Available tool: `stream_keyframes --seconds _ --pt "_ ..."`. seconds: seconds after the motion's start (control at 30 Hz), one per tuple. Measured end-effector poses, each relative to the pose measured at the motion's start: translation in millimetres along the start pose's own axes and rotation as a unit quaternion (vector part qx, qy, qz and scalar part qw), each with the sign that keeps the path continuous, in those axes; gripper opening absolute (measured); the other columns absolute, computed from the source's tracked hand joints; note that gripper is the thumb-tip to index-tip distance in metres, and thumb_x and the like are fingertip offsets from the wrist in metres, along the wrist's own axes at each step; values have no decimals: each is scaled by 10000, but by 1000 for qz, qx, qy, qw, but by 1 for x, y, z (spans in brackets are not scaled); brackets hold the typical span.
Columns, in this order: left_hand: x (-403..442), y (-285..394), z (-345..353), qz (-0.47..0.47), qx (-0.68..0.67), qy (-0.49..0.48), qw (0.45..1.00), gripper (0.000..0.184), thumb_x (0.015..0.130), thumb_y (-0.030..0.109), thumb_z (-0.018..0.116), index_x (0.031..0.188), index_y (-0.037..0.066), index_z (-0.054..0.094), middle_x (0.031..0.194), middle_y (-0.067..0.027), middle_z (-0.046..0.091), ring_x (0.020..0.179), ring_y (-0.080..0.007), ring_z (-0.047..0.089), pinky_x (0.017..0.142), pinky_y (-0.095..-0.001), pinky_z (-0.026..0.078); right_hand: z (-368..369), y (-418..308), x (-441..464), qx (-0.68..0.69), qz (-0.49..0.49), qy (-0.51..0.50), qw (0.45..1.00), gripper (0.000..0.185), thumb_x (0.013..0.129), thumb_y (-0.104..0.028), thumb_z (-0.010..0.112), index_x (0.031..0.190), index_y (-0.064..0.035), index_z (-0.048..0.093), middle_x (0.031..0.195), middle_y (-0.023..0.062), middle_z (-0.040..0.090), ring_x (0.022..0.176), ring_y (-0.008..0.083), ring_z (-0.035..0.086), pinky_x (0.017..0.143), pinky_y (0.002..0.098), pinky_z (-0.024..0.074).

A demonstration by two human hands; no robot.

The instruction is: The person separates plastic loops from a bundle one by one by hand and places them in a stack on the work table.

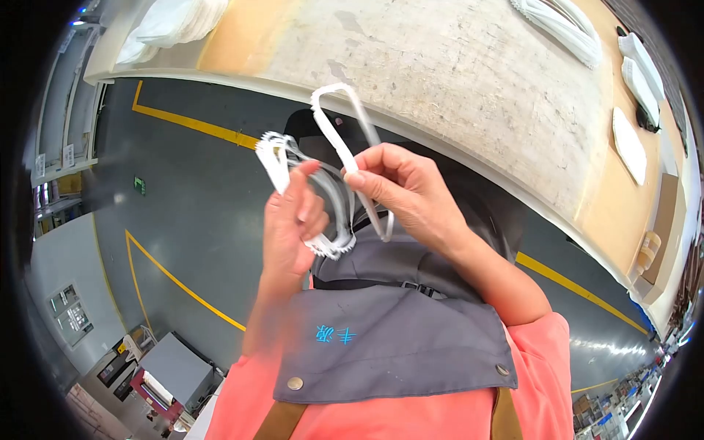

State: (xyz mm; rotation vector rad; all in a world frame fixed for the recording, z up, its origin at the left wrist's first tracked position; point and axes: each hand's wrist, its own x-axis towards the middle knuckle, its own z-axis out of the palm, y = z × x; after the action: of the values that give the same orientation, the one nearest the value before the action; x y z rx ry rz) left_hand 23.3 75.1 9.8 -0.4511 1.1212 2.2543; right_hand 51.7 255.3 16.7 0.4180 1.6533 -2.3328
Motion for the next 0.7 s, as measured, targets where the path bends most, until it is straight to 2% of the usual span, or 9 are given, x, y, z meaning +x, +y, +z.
stream_keyframes --seconds 0.07,0.1,0.2,0.63,0.7 --pt "-5 -6 6 -24 45 -5 999 265 910 189 623 1091 -4 616 626 76 474 458 21 292 400 -177 193 1 7 0 17 15 -31 999 168 906 -184 632 933 -19 611 813 -39 583 719 13 490 621 181 409" --pt "-6 -7 9 -33 53 27 998 237 882 130 650 1073 -10 648 661 64 539 473 31 308 408 -169 195 3 6 -1 14 24 -39 999 175 907 -193 632 926 -20 612 801 -40 578 715 13 487 618 181 406" --pt "-5 -9 3 -28 53 -1 998 233 876 123 654 1066 -11 658 674 50 571 480 28 320 412 -168 201 2 7 -2 -5 39 -55 998 188 908 -210 630 909 -22 615 776 -40 570 706 14 484 611 181 400" --pt "-5 -10 0 -16 85 5 996 216 863 123 662 1025 -19 675 656 58 559 486 24 326 428 -169 210 1 7 -3 -28 43 -59 997 195 908 -215 625 884 -22 619 746 -44 560 690 16 475 594 188 388" --pt "-4 -10 -1 -8 106 4 994 217 857 126 664 1018 -20 677 651 64 553 488 24 325 434 -170 210 0 8 -4 -67 32 -59 995 199 905 -218 626 884 -20 620 738 -45 557 683 16 472 592 191 386"
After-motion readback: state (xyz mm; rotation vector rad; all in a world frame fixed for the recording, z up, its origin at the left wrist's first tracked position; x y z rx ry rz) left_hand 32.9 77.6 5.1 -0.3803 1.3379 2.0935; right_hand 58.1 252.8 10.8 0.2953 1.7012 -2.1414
